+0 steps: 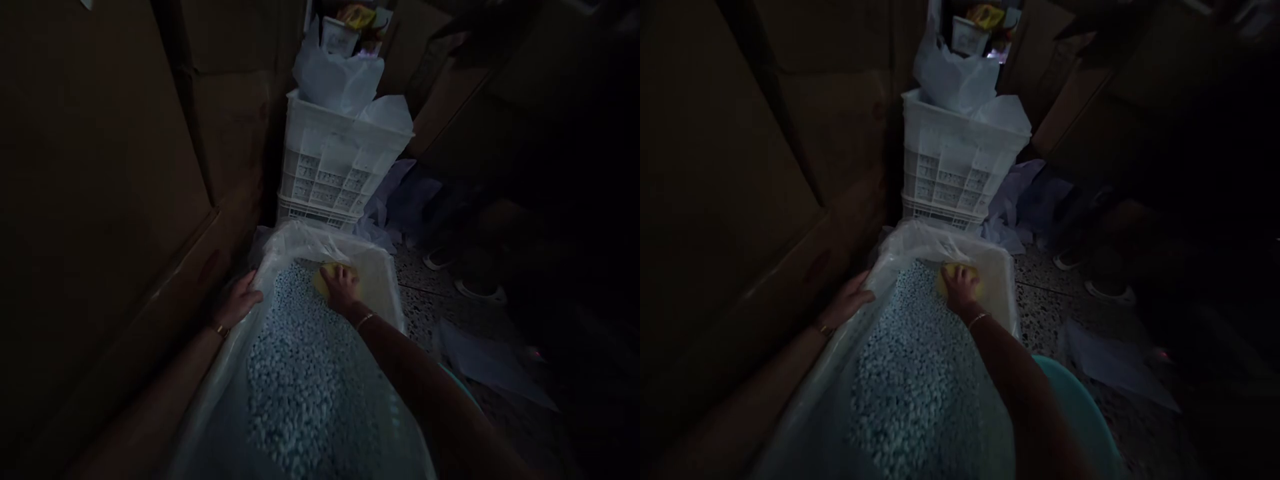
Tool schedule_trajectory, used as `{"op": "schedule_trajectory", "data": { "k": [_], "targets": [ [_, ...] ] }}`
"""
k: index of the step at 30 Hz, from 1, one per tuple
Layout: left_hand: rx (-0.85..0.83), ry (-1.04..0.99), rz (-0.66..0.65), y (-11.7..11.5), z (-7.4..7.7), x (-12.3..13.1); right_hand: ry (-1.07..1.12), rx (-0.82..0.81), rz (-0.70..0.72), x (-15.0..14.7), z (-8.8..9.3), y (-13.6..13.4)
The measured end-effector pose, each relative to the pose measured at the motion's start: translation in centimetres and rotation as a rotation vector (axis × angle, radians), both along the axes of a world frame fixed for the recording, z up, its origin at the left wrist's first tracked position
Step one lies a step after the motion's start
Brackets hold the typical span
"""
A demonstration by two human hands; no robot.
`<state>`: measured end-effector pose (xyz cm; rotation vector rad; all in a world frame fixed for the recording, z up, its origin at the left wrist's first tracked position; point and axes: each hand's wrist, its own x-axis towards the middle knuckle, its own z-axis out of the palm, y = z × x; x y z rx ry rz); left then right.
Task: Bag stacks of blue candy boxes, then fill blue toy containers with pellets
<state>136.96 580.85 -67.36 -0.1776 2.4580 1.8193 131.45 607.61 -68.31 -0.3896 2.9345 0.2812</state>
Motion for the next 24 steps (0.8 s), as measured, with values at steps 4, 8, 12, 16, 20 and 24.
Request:
{"op": "schedule_trajectory", "data": {
  "k": [4, 8, 12, 16, 20, 24],
  "targets": [
    [0.11, -0.042, -0.042, -0.1, -0.2, 0.0, -0.128, 0.018, 0.051, 0.7, -3.0, -0.3],
    [0.094, -0.04, -0.013, 0.1, -0.2, 0.3, -0.256, -0.086, 0.135, 8.4, -1.2, 0.8],
    [0.037, -0.022, 0.05, 0.2, -0.5, 0.3, -0.243, -0.311, 0.289, 12.0, 2.9, 1.9],
    [0.041, 0.019, 0.018, 0.0, -0.7, 0.2, -0.043, -0.27, 0.249, 5.5, 2.7, -1.8],
    [0.026, 0.004, -0.019, -0.2, -0.7, 0.0, -0.023, -0.16, 0.224, -1.3, -2.2, -7.7],
    [0.042, -0.009, -0.035, -0.1, -0.5, 0.1, -0.143, -0.143, 0.26, 0.7, -4.5, -8.9]
  ]
}}
